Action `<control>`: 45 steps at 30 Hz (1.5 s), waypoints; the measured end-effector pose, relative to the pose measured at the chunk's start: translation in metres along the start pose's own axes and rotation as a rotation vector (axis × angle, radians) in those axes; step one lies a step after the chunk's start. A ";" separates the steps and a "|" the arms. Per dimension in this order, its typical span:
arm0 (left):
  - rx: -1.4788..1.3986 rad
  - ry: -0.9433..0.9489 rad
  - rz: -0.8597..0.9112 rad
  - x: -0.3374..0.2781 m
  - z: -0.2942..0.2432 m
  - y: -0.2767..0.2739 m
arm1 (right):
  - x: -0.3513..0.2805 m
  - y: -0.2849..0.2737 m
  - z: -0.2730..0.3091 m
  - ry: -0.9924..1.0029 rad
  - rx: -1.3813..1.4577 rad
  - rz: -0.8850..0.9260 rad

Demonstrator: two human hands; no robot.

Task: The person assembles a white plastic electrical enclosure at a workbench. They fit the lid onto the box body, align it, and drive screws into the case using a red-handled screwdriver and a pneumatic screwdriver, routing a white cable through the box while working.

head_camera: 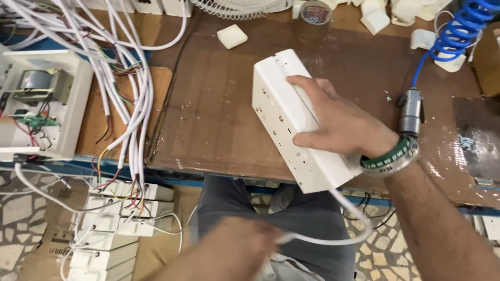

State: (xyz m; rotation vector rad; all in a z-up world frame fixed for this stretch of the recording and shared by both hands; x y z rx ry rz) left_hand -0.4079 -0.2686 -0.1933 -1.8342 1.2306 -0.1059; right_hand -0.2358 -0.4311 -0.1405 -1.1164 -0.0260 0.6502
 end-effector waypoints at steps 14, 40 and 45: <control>-0.194 0.643 0.114 0.135 -0.072 0.057 | 0.007 -0.005 -0.008 0.184 -0.206 -0.237; 0.317 0.147 -0.675 0.036 0.026 -0.163 | 0.078 0.033 -0.160 0.211 -0.014 0.192; 0.322 0.141 -0.694 0.041 0.026 -0.167 | 0.066 0.036 -0.159 0.052 -0.139 -0.067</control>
Point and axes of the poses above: each hand's wrist, its own x-axis towards the middle knuckle, its own y-axis out of the palm, z = x × y, the point moved 7 cm from there along x, towards the middle knuckle, and after that the axes turned 10 degrees about z, right-handed, at the moved point
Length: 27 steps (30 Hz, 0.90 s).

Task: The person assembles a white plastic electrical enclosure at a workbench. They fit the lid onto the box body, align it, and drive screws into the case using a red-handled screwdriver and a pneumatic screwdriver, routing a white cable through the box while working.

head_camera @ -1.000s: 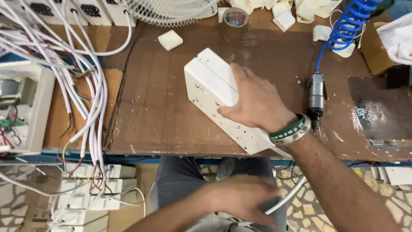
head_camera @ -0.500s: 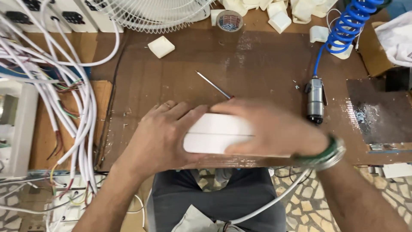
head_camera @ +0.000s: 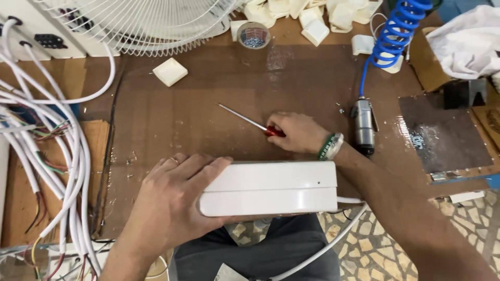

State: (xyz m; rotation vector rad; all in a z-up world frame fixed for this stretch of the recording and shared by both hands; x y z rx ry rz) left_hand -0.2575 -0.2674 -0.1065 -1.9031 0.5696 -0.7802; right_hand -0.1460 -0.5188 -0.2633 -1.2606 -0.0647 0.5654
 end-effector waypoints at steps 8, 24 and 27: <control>-0.025 -0.043 0.013 0.009 0.016 0.012 | -0.085 0.003 -0.091 0.464 0.133 -0.155; -0.378 0.007 -0.321 -0.021 0.017 0.028 | -0.167 -0.058 0.113 -0.023 0.594 -0.776; -0.522 -0.171 -0.411 -0.045 0.024 0.034 | -0.163 -0.047 0.112 -0.100 0.714 -0.812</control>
Point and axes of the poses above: each hand's wrist, its own x-axis towards the middle knuckle, its own y-axis out of the palm, z = x × y, the point moved 7 cm from there along x, towards the middle knuckle, and after that the axes turned 10 degrees about z, right-handed, at the moved point
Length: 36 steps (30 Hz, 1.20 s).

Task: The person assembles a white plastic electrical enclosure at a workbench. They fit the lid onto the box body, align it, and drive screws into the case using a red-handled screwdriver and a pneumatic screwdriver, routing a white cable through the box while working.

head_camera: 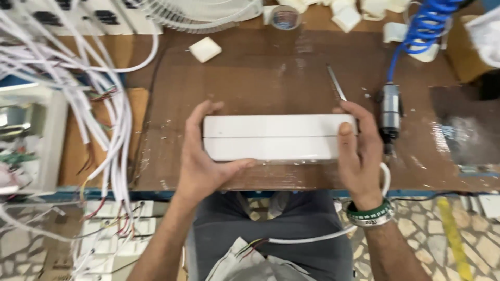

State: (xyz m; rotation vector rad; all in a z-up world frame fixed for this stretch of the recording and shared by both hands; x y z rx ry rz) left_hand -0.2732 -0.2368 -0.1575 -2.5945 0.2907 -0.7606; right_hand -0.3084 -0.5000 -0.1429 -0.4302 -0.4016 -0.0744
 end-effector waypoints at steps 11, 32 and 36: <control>-0.225 0.048 -0.269 -0.027 0.004 0.009 | -0.031 0.003 0.006 -0.138 -0.300 -0.230; -0.218 0.105 -0.376 -0.028 0.016 0.009 | -0.031 0.001 -0.016 -0.271 -0.263 -0.296; -0.168 0.107 -0.340 -0.027 0.024 0.012 | -0.028 0.003 -0.010 -0.203 -0.183 -0.355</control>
Point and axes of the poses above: each hand's wrist, its own x-axis towards the middle knuckle, its own y-axis out of the palm, z = x × y, the point moved 7 cm from there along x, towards the middle knuckle, and after that the axes turned 10 degrees about z, right-handed, at the moved point
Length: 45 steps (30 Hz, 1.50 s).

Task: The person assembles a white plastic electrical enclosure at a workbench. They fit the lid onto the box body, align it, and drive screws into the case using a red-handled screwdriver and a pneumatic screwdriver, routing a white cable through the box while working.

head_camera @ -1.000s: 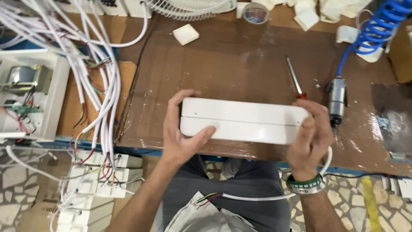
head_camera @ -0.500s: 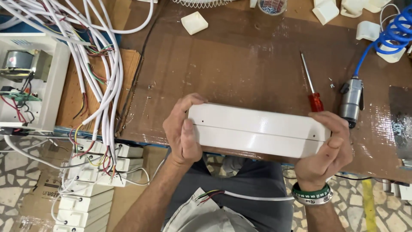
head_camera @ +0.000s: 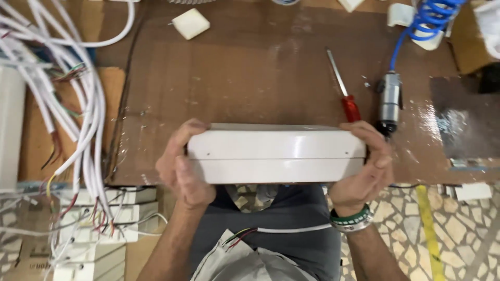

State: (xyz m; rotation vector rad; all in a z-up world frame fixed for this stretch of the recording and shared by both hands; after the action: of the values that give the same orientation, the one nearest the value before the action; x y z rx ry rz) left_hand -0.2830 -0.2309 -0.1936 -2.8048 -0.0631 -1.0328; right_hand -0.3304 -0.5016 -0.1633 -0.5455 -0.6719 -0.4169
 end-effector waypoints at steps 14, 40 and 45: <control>0.684 0.188 0.772 0.031 -0.095 0.082 | 0.006 0.002 0.007 0.010 0.208 -0.004; 0.724 0.240 0.874 0.068 -0.059 0.126 | 0.034 0.013 0.021 0.169 -0.064 0.133; 0.713 0.160 0.898 0.071 -0.052 0.119 | 0.047 0.010 0.002 0.242 0.039 0.263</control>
State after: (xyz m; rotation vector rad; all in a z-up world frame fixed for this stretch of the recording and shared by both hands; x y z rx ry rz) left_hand -0.2515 -0.3575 -0.1243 -1.7706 0.6429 -0.7645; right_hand -0.2930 -0.5017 -0.1336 -0.5280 -0.3687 -0.2176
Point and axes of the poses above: each hand's wrist, its own x-axis towards the middle knuckle, its own y-axis out of the palm, z = x × y, the point moved 7 cm from there along x, towards the middle knuckle, and after that the axes turned 10 degrees about z, right-handed, at the moved point
